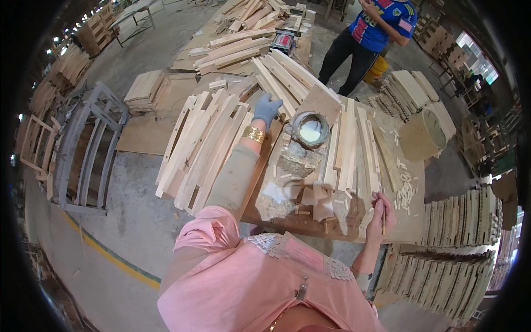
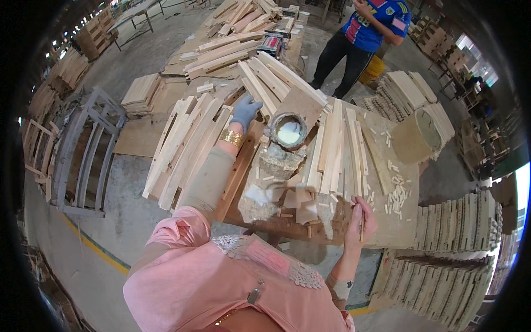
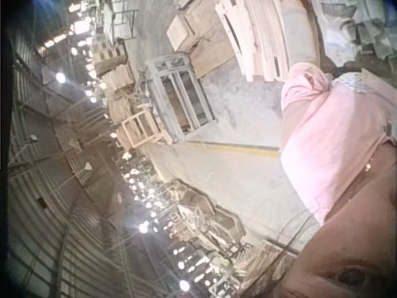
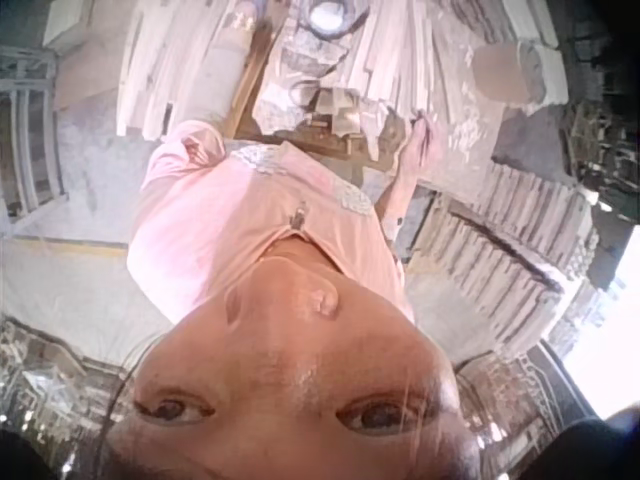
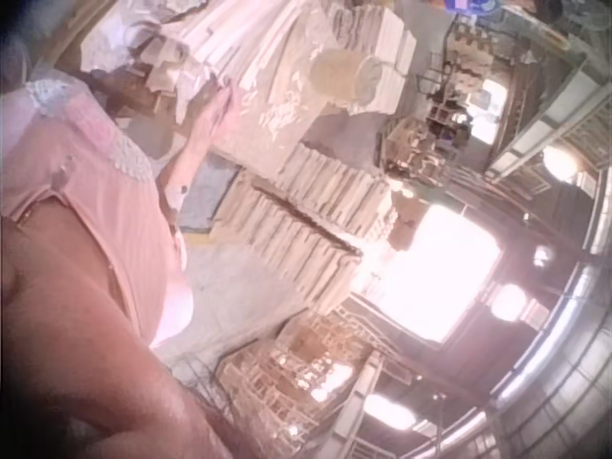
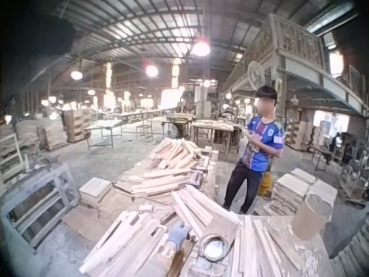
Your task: The person sits on the floor and mixes a white substance in a container using a stick. They then stand up, walk to a workbench, and apply the substance to small wooden pieces using a brush, placing the treated pieces on the bench.
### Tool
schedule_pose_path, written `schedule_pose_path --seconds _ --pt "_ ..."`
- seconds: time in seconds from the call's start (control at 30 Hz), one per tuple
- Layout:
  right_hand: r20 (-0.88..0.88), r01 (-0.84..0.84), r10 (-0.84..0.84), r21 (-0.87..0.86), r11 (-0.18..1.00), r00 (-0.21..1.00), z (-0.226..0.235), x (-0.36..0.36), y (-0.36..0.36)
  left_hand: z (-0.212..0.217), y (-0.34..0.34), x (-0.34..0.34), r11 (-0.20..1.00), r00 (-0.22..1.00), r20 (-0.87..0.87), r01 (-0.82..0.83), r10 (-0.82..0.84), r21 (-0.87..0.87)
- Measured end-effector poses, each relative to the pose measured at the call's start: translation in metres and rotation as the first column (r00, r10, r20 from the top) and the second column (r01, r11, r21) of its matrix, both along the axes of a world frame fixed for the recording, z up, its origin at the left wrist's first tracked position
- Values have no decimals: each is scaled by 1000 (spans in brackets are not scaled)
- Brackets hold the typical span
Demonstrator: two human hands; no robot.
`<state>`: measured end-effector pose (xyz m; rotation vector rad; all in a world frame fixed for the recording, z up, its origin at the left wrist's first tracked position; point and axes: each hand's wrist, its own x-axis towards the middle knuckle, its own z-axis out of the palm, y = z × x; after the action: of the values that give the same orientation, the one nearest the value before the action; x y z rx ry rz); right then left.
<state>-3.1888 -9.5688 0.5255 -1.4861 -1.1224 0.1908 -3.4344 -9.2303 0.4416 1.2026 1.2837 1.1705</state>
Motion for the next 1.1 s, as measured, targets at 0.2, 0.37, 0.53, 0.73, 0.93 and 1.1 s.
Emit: schedule_pose_path --seconds 0.2,0.37,0.53,0.73,0.93,1.1 --pt "73 1 -2 22 1000 997 1 -5 -2 -8 32 1 995 997 -18 -71 70 -69" --pt "68 65 -61 -61 996 996 6 -14 -6 -50 72 21 963 934 280 -164 222 -216" --pt "106 104 -93 -107 989 990 17 -14 -9 -101 127 38 968 996 -67 -68 53 -243" --pt "109 137 -126 -105 985 986 6 -15 -8 -78 123 77 913 970 24 -219 242 -345" --pt "154 124 -102 -139 983 983 13 -29 1 2 63 64 994 819 -573 -35 -30 -102" --pt "146 127 -110 -118 985 983 13 -32 3 17 76 42 981 683 -705 157 -188 -110"
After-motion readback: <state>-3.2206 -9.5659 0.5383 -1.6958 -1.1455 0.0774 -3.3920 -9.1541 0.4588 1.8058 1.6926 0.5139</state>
